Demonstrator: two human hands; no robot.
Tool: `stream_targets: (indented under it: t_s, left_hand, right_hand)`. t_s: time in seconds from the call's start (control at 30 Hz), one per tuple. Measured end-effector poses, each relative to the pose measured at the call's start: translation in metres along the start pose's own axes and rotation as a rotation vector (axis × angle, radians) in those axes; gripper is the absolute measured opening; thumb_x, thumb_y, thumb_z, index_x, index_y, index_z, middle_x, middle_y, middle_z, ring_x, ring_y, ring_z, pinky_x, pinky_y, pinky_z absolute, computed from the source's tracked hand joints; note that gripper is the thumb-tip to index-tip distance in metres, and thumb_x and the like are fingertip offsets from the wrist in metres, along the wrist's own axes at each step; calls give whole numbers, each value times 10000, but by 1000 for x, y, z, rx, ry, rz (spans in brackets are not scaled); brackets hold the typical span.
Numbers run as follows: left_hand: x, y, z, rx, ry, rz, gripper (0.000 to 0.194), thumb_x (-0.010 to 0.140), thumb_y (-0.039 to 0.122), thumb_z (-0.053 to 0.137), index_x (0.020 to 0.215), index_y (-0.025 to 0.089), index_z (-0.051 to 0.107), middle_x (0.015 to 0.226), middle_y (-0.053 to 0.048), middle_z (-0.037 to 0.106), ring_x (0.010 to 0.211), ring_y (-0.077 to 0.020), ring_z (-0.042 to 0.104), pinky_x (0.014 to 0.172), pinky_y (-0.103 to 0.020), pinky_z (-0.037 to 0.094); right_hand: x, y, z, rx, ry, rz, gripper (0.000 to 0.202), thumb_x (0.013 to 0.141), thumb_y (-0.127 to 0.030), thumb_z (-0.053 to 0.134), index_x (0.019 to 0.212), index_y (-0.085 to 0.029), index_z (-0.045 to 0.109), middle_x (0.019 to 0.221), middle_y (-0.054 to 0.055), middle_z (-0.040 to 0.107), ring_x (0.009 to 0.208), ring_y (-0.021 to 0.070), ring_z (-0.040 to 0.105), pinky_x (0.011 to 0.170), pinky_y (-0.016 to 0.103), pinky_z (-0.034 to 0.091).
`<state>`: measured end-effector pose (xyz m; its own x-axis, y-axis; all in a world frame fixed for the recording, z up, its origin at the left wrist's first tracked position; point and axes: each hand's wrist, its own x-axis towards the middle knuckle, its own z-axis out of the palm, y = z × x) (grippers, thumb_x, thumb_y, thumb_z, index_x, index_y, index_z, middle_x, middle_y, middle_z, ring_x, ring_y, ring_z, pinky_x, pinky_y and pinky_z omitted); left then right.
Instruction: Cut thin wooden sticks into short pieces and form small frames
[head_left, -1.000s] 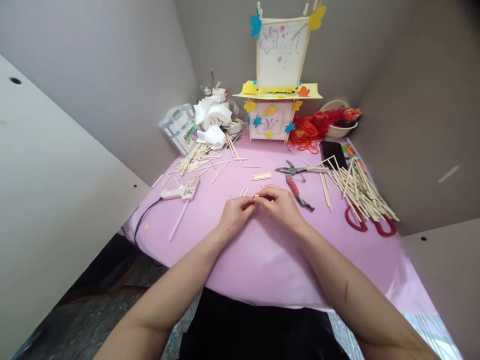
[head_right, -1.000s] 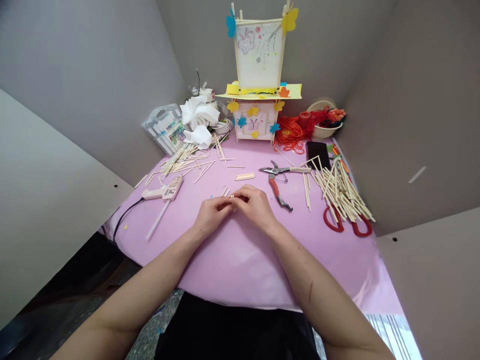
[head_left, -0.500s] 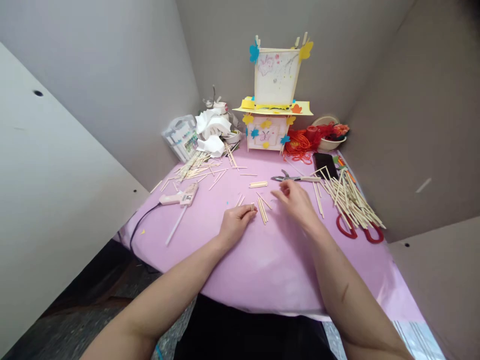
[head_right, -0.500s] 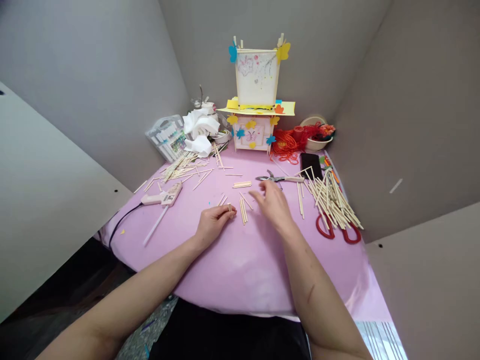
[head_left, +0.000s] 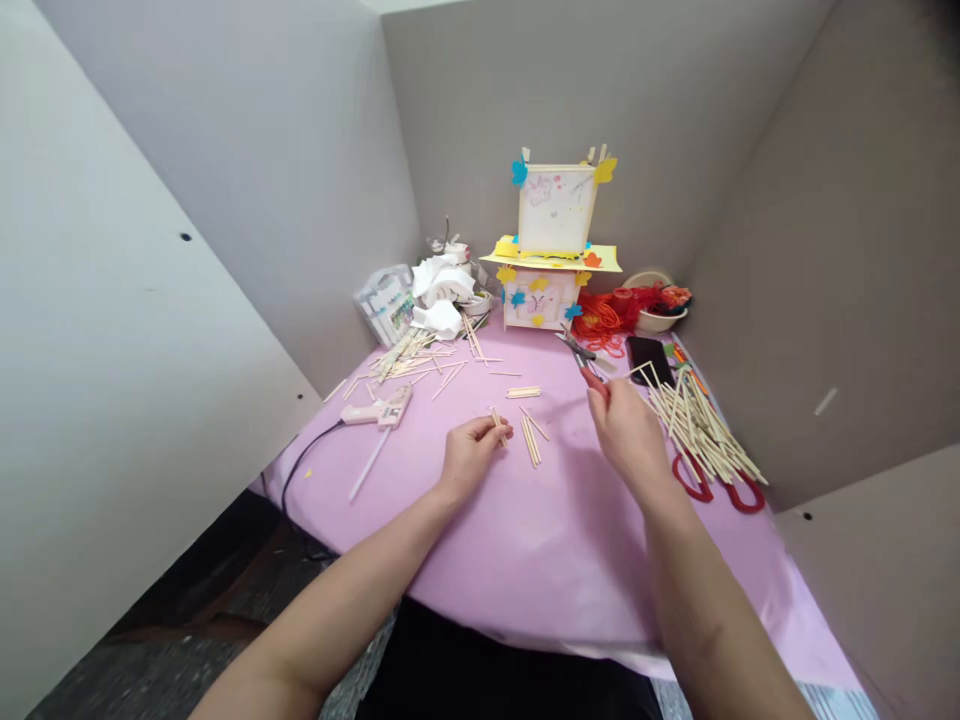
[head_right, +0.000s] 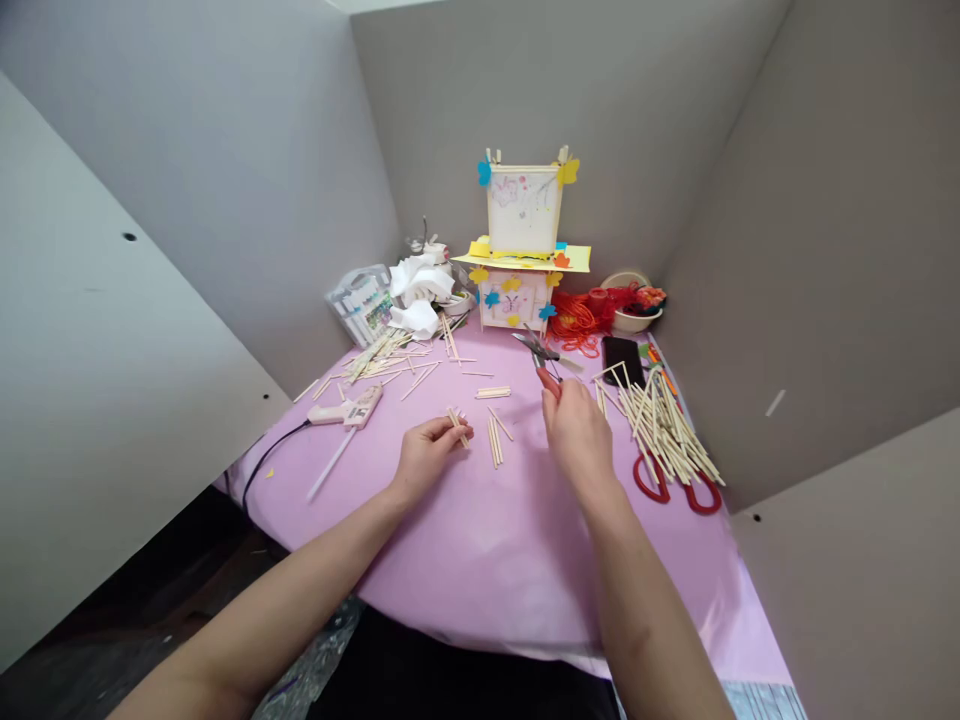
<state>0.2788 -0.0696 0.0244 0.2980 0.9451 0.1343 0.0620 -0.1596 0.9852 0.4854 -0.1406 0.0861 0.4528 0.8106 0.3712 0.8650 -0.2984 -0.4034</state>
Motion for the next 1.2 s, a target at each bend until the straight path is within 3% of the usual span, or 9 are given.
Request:
stream_targets:
  t_s: [0.13,0.27,0.37,0.47,0.57,0.63,0.87,1.03,1.2]
  left_hand:
    - [11,20,-13,-318,150,-155,227,659,286,722,812,122,691,799,-64,706,797,-176,677,758,-301,543]
    - [7,39,-16,-505,214,-174,258,622,249,759,813,101,668,779,-81,706,748,-172,685,764,-321,554]
    - [-10,45,-13,-564,176,-198,273,629,247,763,836,95,668,787,-89,711,763,-181,692,765,-316,558]
    - [-30,46,-13,-576,169,-215,264,635,241,762,840,99,675,793,-83,711,766,-182,695,760,-314,563]
    - [-42,45,-15,-555,208,-224,239,643,239,757,822,102,679,788,-77,712,758,-176,693,760,-308,564]
    - [-46,43,-19,-515,241,-222,227,648,241,749,815,103,680,778,-72,711,746,-172,689,758,-309,563]
    - [-68,31,-79,44,323,87,191,756,301,660,849,145,718,840,-53,724,797,-183,677,776,-300,534]
    - [-106,25,-136,536,436,314,189,832,260,584,926,199,736,918,-50,737,859,-186,679,818,-264,497]
    - [-135,4,-156,684,469,298,220,875,235,519,969,215,717,968,-58,732,894,-186,678,822,-253,486]
  right_hand:
    - [-41,0,-41,503,-264,-70,293,886,-452,450,727,-206,459,597,-45,400,546,120,383,534,244,296]
    - [-99,-24,-32,838,-526,-83,267,806,-386,589,694,-204,429,631,-50,370,569,105,376,531,226,325]
    - [-137,-54,-4,1042,-480,-205,197,790,-246,570,696,-210,400,745,-15,449,692,127,474,663,257,418]
    - [-163,-78,24,1117,-359,-325,329,664,-81,529,961,-214,479,1180,77,471,1155,213,459,986,381,376]
    - [-181,-95,44,1078,-492,-371,906,584,-29,483,1417,-221,184,1517,108,143,1422,234,114,1133,466,187]
    - [-191,-104,50,1050,-562,-386,1021,576,-25,470,1473,-210,18,1557,99,26,1440,230,16,1152,481,129]
    - [-189,-115,34,999,-429,-398,802,599,-26,444,1363,-220,295,1308,93,438,1233,223,422,1068,428,343]
    - [-173,-115,34,486,-166,-482,735,679,-111,519,1375,-154,287,1230,157,428,1144,306,410,985,532,347]
    - [-181,-136,47,167,-143,-566,651,729,-169,539,1346,-130,335,1161,167,449,1020,312,431,902,510,366]
